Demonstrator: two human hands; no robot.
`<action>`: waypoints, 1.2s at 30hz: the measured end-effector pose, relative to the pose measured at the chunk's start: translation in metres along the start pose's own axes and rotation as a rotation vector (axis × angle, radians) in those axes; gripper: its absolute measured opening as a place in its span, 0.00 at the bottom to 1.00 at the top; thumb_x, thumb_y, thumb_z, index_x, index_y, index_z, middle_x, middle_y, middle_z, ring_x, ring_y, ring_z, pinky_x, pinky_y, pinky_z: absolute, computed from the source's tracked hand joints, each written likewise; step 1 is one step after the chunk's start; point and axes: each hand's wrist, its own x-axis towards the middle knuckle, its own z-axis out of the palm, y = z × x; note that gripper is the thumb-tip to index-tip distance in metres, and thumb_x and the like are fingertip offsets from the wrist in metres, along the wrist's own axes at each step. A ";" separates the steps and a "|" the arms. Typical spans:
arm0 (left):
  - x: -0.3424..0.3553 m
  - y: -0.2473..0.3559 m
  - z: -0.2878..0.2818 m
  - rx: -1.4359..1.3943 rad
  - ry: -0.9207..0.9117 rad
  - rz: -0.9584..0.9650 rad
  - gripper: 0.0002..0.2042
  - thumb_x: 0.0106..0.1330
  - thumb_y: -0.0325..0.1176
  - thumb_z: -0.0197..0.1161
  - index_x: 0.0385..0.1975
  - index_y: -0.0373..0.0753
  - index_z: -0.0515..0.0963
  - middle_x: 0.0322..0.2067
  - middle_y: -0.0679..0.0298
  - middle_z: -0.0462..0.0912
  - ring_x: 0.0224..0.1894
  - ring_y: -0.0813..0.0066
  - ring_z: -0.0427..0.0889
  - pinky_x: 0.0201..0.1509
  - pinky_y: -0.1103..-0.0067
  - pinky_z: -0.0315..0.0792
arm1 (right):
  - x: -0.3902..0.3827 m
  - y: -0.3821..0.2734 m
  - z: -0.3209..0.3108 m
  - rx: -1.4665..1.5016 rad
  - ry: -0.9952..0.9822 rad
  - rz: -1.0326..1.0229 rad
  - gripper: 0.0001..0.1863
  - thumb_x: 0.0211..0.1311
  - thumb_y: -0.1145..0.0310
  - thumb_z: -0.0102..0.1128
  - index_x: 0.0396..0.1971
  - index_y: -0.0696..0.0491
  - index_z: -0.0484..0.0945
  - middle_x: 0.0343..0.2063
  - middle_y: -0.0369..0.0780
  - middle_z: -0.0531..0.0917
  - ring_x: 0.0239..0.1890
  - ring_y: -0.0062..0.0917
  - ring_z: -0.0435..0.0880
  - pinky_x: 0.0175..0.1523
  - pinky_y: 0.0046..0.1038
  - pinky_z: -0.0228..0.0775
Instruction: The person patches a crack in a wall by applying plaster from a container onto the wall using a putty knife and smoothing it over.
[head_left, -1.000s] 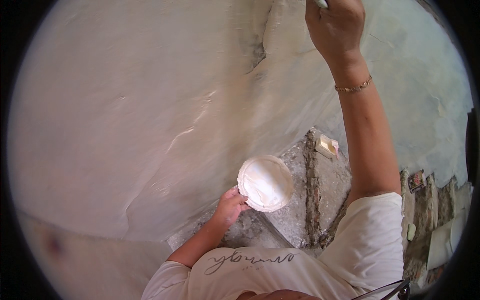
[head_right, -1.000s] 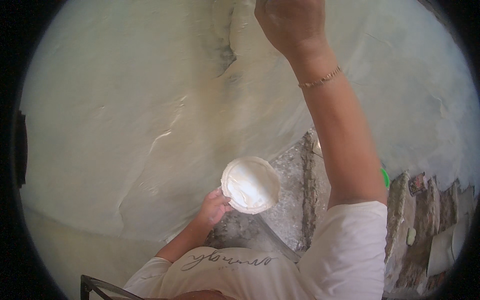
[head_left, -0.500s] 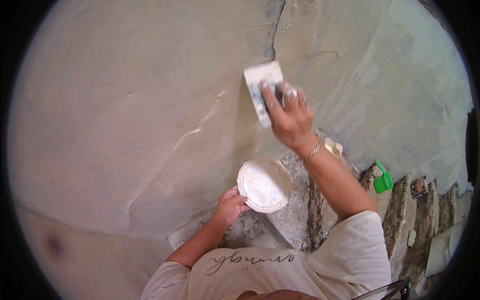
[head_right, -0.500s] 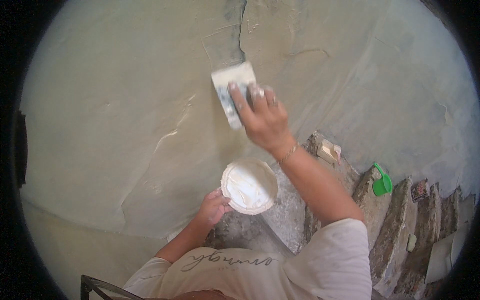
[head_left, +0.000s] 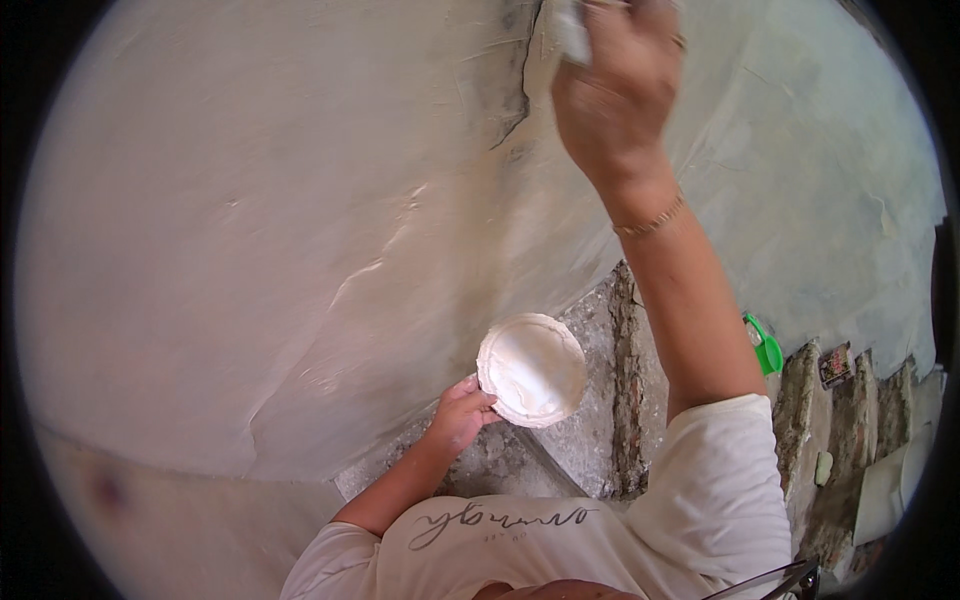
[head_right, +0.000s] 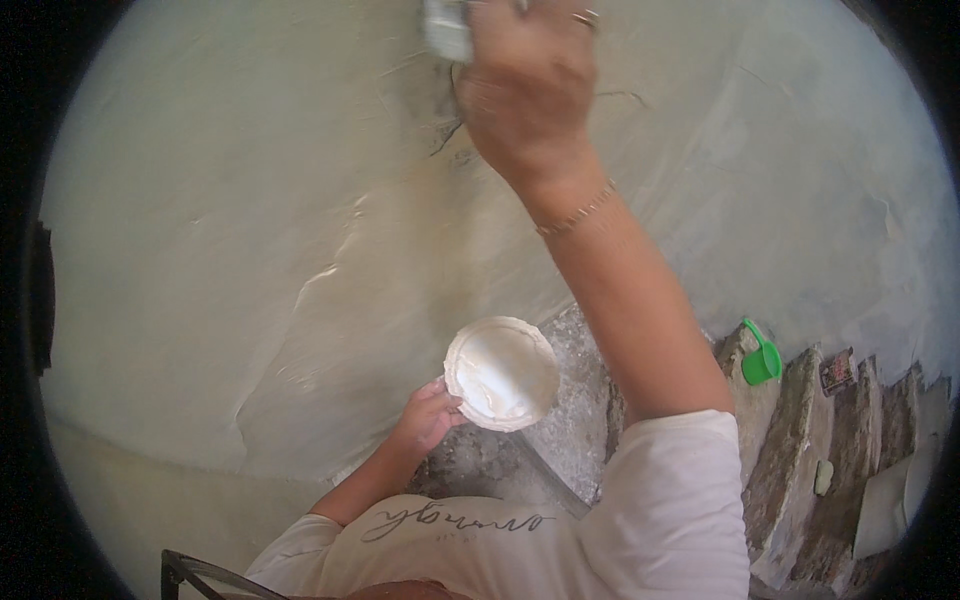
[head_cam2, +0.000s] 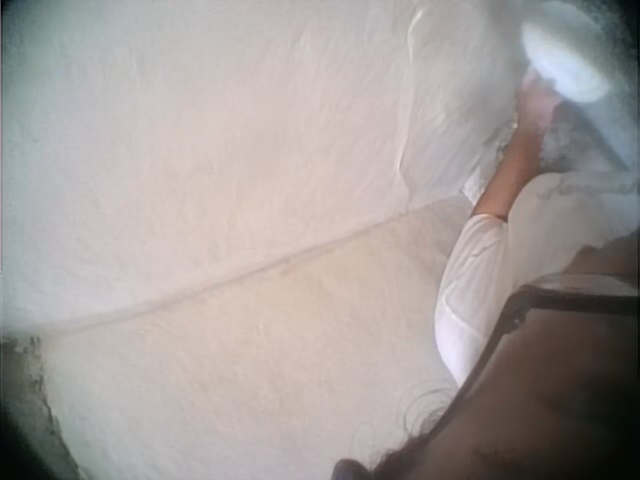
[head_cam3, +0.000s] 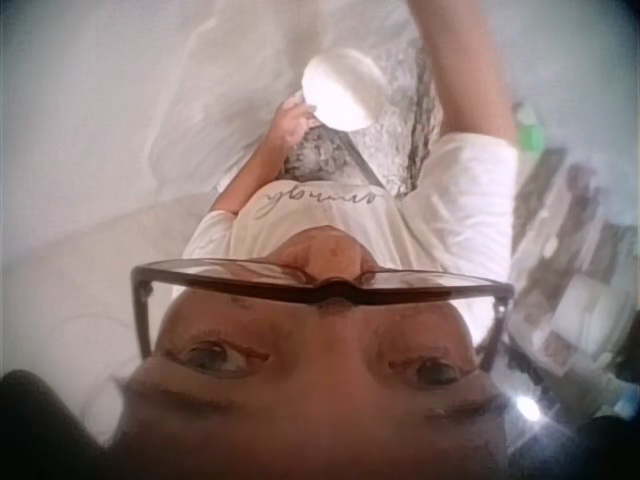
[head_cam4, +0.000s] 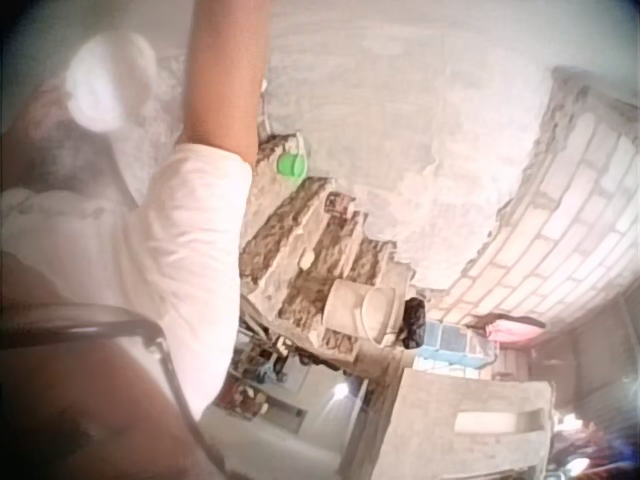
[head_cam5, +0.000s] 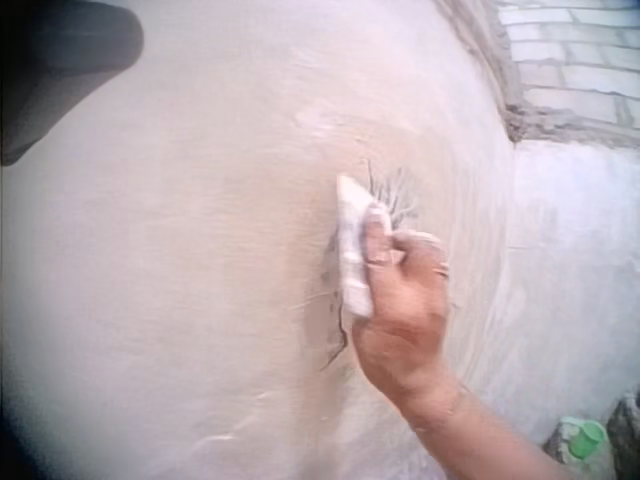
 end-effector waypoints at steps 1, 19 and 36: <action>0.002 -0.004 -0.003 0.000 0.018 -0.004 0.22 0.59 0.21 0.52 0.56 0.32 0.65 0.49 0.58 0.76 0.48 0.66 0.78 0.50 0.69 0.74 | -0.005 0.005 0.020 -0.046 0.058 -0.016 0.17 0.51 0.79 0.56 0.43 0.60 0.79 0.28 0.43 0.75 0.31 0.33 0.73 0.37 0.29 0.66; 0.011 -0.016 -0.021 -0.007 0.022 -0.002 0.23 0.57 0.22 0.53 0.56 0.31 0.64 0.49 0.56 0.76 0.48 0.66 0.78 0.51 0.69 0.74 | -0.023 0.033 -0.075 0.035 -0.632 0.302 0.20 0.44 0.81 0.54 0.43 0.56 0.77 0.36 0.45 0.77 0.40 0.38 0.77 0.42 0.31 0.69; 0.000 -0.004 0.001 -0.064 0.085 0.051 0.23 0.58 0.22 0.52 0.56 0.30 0.63 0.50 0.54 0.74 0.50 0.62 0.77 0.52 0.67 0.74 | -0.049 0.016 -0.085 0.205 -0.429 0.187 0.25 0.46 0.78 0.55 0.50 0.57 0.75 0.35 0.48 0.74 0.37 0.40 0.73 0.42 0.35 0.68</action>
